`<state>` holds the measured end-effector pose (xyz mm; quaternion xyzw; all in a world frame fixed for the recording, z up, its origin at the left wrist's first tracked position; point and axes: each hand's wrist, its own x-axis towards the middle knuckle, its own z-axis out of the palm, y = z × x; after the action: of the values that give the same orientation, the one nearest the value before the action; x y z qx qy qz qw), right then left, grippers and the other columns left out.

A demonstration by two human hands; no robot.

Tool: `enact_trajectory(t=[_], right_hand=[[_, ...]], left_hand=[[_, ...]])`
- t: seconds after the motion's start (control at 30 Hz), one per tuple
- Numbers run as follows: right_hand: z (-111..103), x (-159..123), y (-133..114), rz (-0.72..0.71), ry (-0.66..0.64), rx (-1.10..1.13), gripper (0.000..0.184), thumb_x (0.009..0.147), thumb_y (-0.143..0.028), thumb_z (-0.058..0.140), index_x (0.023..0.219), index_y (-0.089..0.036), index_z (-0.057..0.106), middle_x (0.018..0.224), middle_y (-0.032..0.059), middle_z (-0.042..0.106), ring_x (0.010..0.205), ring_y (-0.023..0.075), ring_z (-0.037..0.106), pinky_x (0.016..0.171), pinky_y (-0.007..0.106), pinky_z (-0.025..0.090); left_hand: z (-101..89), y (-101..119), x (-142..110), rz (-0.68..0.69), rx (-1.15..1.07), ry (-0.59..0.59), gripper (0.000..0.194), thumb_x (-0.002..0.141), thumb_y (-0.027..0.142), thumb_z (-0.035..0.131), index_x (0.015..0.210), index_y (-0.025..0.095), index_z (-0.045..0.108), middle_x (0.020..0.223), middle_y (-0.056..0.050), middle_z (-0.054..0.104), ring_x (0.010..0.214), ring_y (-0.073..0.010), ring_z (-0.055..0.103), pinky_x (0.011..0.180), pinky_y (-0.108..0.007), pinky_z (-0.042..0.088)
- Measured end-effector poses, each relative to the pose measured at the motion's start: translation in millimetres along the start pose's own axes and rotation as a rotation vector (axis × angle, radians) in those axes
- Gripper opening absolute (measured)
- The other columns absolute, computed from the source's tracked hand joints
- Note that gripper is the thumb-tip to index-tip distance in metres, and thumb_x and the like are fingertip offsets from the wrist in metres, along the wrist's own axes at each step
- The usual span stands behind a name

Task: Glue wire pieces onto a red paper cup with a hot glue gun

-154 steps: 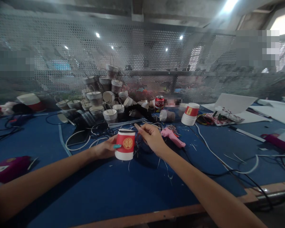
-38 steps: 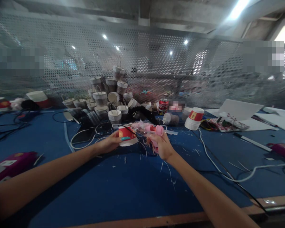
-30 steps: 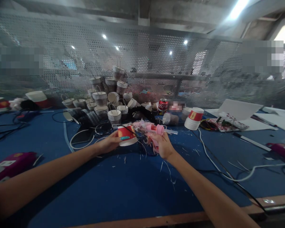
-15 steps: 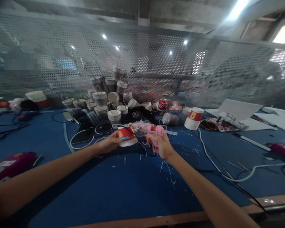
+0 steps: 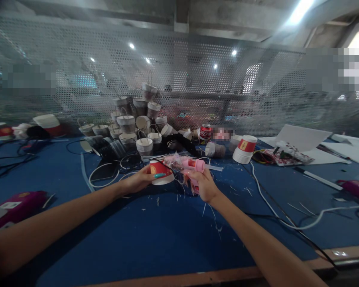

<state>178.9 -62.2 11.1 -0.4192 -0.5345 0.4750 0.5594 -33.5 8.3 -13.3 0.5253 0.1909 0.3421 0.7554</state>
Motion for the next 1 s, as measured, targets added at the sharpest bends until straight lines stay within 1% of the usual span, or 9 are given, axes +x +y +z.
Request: enact_trajectory(t=[0.1,0.17,0.27,0.4,0.47,0.57,0.7,0.87,1.0], right_hand=[[1.1,-0.3,-0.4,0.032,-0.020,0.028,0.022,0.063,-0.037,0.059,0.053,-0.017,0.056,0.046,-0.0010,0.051,0.034,0.0066,0.038,0.030,0.019,0.026],[1.8,-0.9,-1.4,0.015,-0.037,0.019,0.023,0.065,-0.037,0.059,0.053,-0.017,0.056,0.046,-0.0006,0.051,0.037,0.0073,0.040,0.032,0.019,0.029],[2.3,-1.8,-2.7,-0.007,-0.054,-0.001,0.023,0.067,-0.036,0.058,0.053,-0.017,0.056,0.047,-0.0002,0.051,0.043,0.0090,0.044,0.038,0.021,0.034],[1.3,-1.7,-2.0,-0.028,-0.026,-0.013,0.020,0.066,-0.034,0.057,0.055,-0.018,0.056,0.052,-0.0002,0.053,0.047,0.0093,0.046,0.042,0.022,0.036],[0.3,-1.3,-1.2,-0.023,-0.011,-0.010,0.019,0.065,-0.033,0.057,0.055,-0.017,0.056,0.052,-0.0002,0.053,0.047,0.0092,0.046,0.042,0.021,0.036],[0.3,-1.2,-1.7,0.013,0.011,-0.003,0.019,0.064,-0.034,0.057,0.056,-0.017,0.057,0.050,-0.0006,0.052,0.043,0.0083,0.043,0.038,0.021,0.033],[3.0,-2.0,-6.6,0.057,0.059,0.010,0.016,0.058,-0.034,0.058,0.057,-0.018,0.057,0.047,-0.0012,0.051,0.039,0.0081,0.042,0.034,0.020,0.031],[3.0,-0.9,-8.4,0.055,0.091,0.026,0.015,0.057,-0.034,0.056,0.058,-0.019,0.055,0.046,-0.0014,0.052,0.037,0.0082,0.042,0.033,0.020,0.030],[1.9,0.9,-8.7,0.042,0.083,0.019,0.016,0.057,-0.035,0.056,0.059,-0.019,0.053,0.046,-0.0019,0.051,0.036,0.0078,0.041,0.031,0.019,0.029]], left_hand=[[-1.0,-0.7,0.3,-0.008,0.015,0.023,0.047,0.056,0.014,0.076,0.100,0.012,0.059,0.098,-0.011,0.069,0.091,-0.0220,0.064,0.093,-0.036,0.037],[-1.5,-1.0,0.1,-0.012,0.015,0.043,0.047,0.056,0.013,0.076,0.100,0.013,0.059,0.097,-0.010,0.069,0.090,-0.0217,0.064,0.093,-0.037,0.037],[-1.9,-0.9,-0.5,-0.014,0.012,0.037,0.046,0.057,0.013,0.075,0.100,0.013,0.059,0.098,-0.010,0.069,0.090,-0.0213,0.064,0.093,-0.036,0.037],[-4.2,-1.3,-0.5,-0.019,0.006,0.036,0.048,0.056,0.012,0.075,0.102,0.012,0.059,0.099,-0.010,0.069,0.091,-0.0222,0.064,0.092,-0.036,0.038],[-5.8,-1.9,0.2,-0.026,-0.004,0.043,0.051,0.055,0.011,0.075,0.103,0.012,0.059,0.100,-0.011,0.069,0.092,-0.0227,0.064,0.091,-0.036,0.039],[-7.7,-2.8,1.4,-0.023,-0.033,0.018,0.053,0.053,0.012,0.076,0.103,0.012,0.060,0.100,-0.011,0.069,0.092,-0.0229,0.064,0.091,-0.035,0.040],[-8.3,-2.6,1.4,0.004,-0.062,-0.020,0.052,0.056,0.013,0.074,0.105,0.013,0.059,0.102,-0.010,0.069,0.095,-0.0233,0.063,0.094,-0.037,0.037],[-5.9,0.0,0.0,-0.009,-0.055,-0.049,0.051,0.057,0.011,0.072,0.106,0.012,0.059,0.102,-0.011,0.068,0.096,-0.0235,0.062,0.097,-0.038,0.035],[-4.6,1.3,-0.4,-0.010,-0.048,-0.023,0.052,0.056,0.012,0.073,0.106,0.011,0.059,0.102,-0.011,0.068,0.097,-0.0241,0.061,0.098,-0.038,0.034]])
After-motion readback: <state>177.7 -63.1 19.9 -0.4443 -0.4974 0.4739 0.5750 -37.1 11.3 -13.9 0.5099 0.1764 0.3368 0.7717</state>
